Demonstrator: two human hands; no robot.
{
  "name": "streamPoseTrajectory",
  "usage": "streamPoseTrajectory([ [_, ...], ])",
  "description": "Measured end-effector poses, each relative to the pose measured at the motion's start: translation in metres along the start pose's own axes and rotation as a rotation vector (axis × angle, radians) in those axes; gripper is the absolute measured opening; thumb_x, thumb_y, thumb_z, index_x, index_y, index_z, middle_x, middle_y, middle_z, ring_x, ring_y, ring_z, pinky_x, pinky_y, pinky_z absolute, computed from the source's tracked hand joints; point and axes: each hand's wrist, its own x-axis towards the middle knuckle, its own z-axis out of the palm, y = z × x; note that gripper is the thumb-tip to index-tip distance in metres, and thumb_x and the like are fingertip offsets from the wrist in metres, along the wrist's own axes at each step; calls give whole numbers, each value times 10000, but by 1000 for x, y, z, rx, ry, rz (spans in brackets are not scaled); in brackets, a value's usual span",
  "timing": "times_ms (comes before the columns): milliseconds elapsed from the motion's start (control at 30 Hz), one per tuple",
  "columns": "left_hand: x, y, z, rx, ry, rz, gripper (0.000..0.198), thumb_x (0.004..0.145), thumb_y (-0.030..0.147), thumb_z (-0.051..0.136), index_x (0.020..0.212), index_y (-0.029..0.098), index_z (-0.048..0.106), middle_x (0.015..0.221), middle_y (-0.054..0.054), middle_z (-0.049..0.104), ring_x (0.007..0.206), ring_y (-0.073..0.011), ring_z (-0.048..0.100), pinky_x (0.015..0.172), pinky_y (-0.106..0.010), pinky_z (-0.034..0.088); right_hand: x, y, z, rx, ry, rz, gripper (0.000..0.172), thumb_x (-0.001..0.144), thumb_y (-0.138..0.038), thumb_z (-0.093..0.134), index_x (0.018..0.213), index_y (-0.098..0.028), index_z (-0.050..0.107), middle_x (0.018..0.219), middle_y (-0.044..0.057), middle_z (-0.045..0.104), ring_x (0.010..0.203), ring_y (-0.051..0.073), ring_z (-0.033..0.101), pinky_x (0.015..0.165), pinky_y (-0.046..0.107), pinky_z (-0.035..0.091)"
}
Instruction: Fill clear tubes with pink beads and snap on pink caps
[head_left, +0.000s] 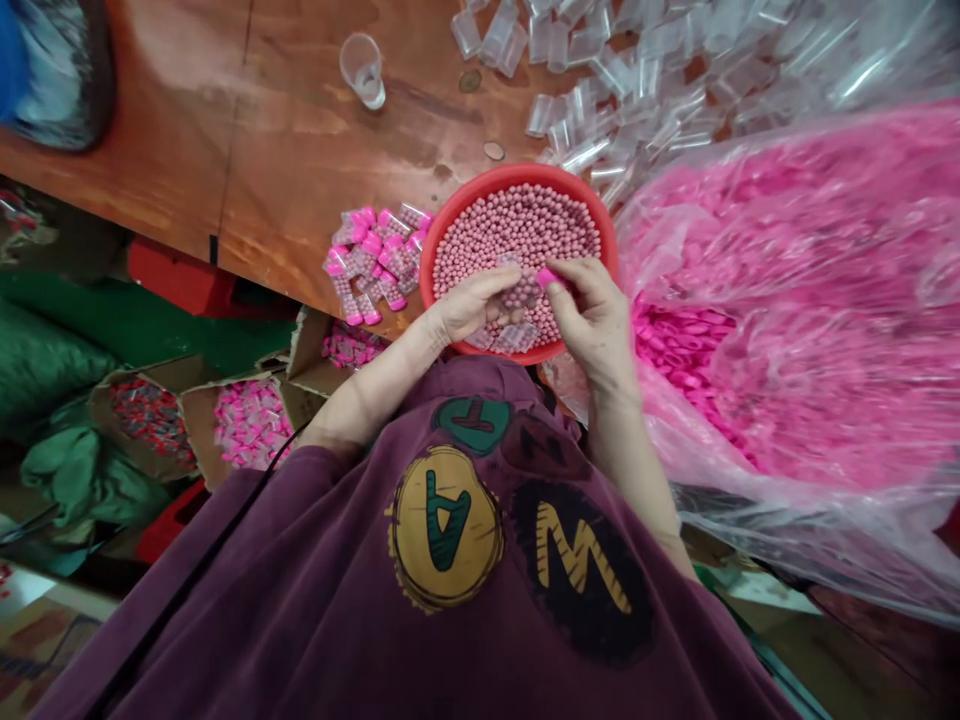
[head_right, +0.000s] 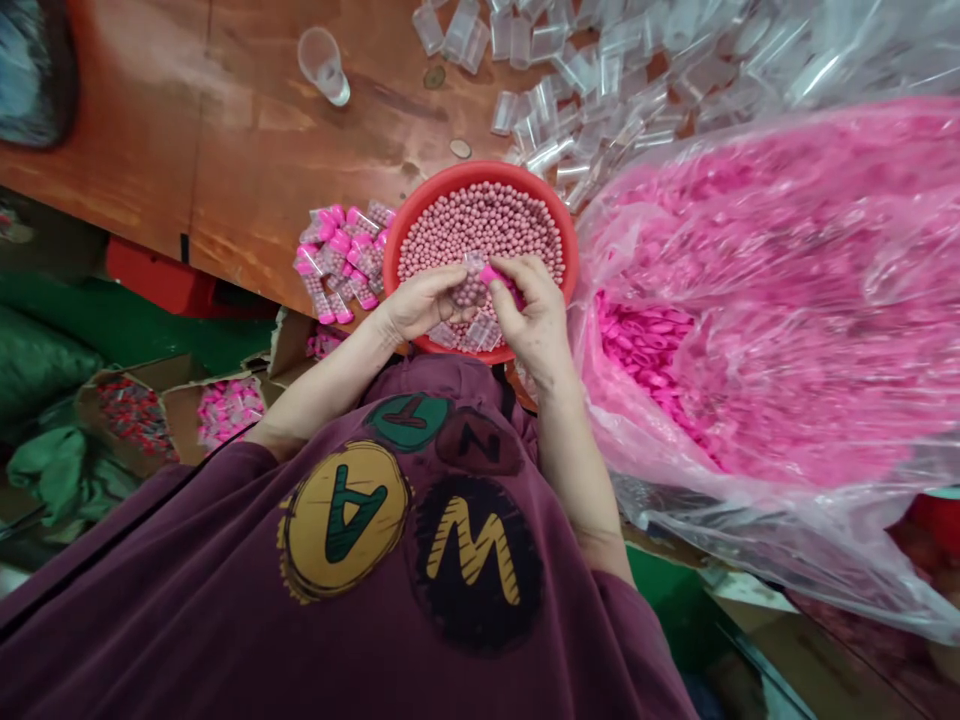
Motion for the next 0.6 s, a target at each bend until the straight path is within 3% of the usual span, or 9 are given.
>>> streamPoseTrajectory([
  [133,-3,-1,-14,105,5,50,149,1138,278,771,1085,152,829,993,-63,847,862,-138,809,780,-243,641,-2,-5,3,-68,-95,-90,339,1175,-587,711,1296,-337,905,1243,77,841,1147,271,794,1037,495,710],
  [267,7,-11,-36,218,-26,108,217,1112,380,862,1056,172,832,945,-48,824,858,-161,797,814,-285,647,0,12,9,-137,-185,-60,323,1167,-582,714,1282,-340,896,1225,68,802,1149,268,764,1069,507,689],
  [367,17,-20,-47,191,-11,100,223,1117,369,851,1002,179,832,891,-46,805,825,-175,775,807,-306,633,2,28,13,-333,-224,-31,228,1143,-479,741,1228,-329,891,1215,89,792,1158,298,728,1116,548,650],
  [500,19,-24,-52,89,30,3,183,1142,291,756,1047,172,859,925,-67,841,793,-176,764,800,-318,623,0,42,20,-515,-113,13,250,1111,-315,686,1276,-309,874,1261,110,810,1218,318,719,1172,572,615],
  [600,14,-22,-52,23,-14,-16,172,1111,263,738,1163,173,877,1030,-91,887,826,-189,789,803,-328,630,-4,41,29,-326,13,-19,318,1119,-351,648,1326,-271,877,1233,112,816,1181,289,769,1096,526,666],
])
